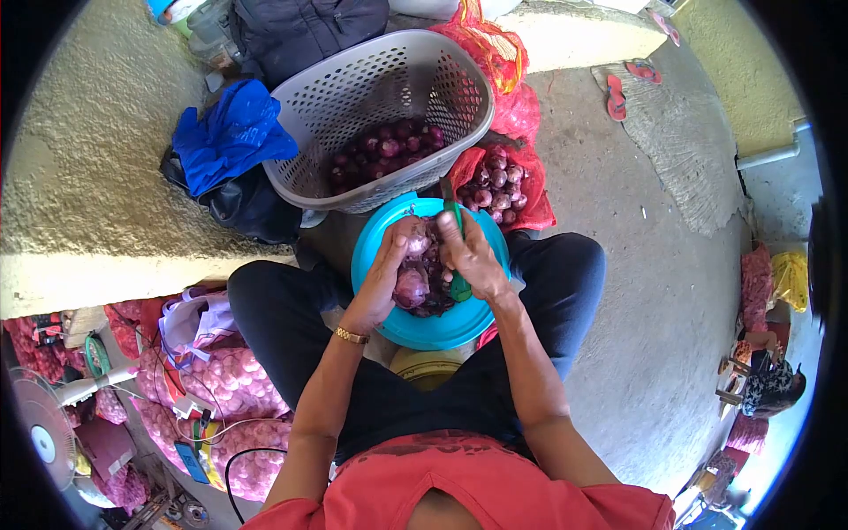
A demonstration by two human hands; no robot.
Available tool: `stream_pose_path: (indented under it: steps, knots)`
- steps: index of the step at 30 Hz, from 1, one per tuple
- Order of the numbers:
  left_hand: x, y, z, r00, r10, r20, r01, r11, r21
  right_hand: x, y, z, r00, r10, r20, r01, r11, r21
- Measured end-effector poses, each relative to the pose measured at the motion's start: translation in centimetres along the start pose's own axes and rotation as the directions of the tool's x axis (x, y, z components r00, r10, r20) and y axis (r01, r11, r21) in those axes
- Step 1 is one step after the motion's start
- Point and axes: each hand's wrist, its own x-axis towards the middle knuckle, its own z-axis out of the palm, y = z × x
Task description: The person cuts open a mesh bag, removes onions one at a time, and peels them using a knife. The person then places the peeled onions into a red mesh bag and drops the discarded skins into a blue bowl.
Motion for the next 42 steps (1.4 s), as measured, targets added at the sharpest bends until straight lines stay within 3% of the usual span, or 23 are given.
stream_pose_path:
  steps: [4,6,7,10,12,16,18,19,23,26,28,34,42]
  knots:
    - [0.7,-0.6,-1.3,1.000,-0.006,0.005,0.006,0.997,-0.079,0.1,1.1,-1.2,0.996,-0.086,0.000,0.086,0.995,0.052]
    - [0.8,-1.1,-1.3,0.999,-0.041,-0.011,0.039,0.986,-0.164,0.0,0.8,-1.7,0.953,-0.253,0.168,0.279,0.947,-0.158]
    - [0.9,-1.1,-1.2,0.997,-0.079,-0.022,0.071,0.967,-0.246,-0.1,0.5,-1.6,0.953,-0.254,0.168,0.280,0.947,-0.158]
    - [0.9,-0.7,-0.7,0.996,-0.060,-0.070,0.041,0.966,-0.256,-0.3,-0.6,-1.7,0.933,-0.315,0.176,0.340,0.930,-0.141]
    - [0.9,-1.0,-1.3,0.994,-0.100,-0.050,0.083,0.957,-0.277,0.2,-1.4,-2.0,0.851,-0.465,0.245,0.524,0.724,-0.449]
    - [1.1,-1.3,-1.3,0.990,-0.125,-0.060,0.102,0.950,-0.294,-0.4,-3.8,-1.7,0.880,-0.340,0.331,0.473,0.681,-0.559]
    - [1.0,-1.2,-1.2,0.989,-0.141,-0.040,0.123,0.946,-0.299,-0.4,-4.2,-1.3,0.881,-0.345,0.324,0.466,0.510,-0.723]
    - [1.1,-1.1,-1.3,0.988,-0.154,-0.019,0.141,0.943,-0.303,-0.1,-3.8,-1.2,0.894,-0.336,0.298,0.438,0.510,-0.740]
    - [1.4,-1.9,-2.1,0.979,-0.199,0.049,0.205,0.949,-0.240,0.3,-3.4,-1.1,0.862,-0.389,0.326,0.492,0.485,-0.723]
    - [1.8,-2.3,-1.5,0.987,-0.152,-0.052,0.134,0.958,-0.253,0.3,-3.3,-1.0,0.848,-0.405,0.341,0.513,0.474,-0.715]
    - [1.9,-2.3,-1.5,0.988,-0.156,-0.017,0.146,0.954,-0.261,0.3,-3.2,-1.0,0.843,-0.398,0.362,0.512,0.385,-0.768]
    - [1.6,-2.0,-1.9,0.980,-0.181,0.086,0.196,0.953,-0.230,0.1,-3.5,-1.0,0.857,-0.353,0.374,0.493,0.356,-0.794]
    - [2.2,-2.0,-2.0,0.990,-0.138,0.038,0.142,0.984,-0.107,0.3,-3.4,-0.9,0.804,-0.432,0.409,0.544,0.256,-0.799]
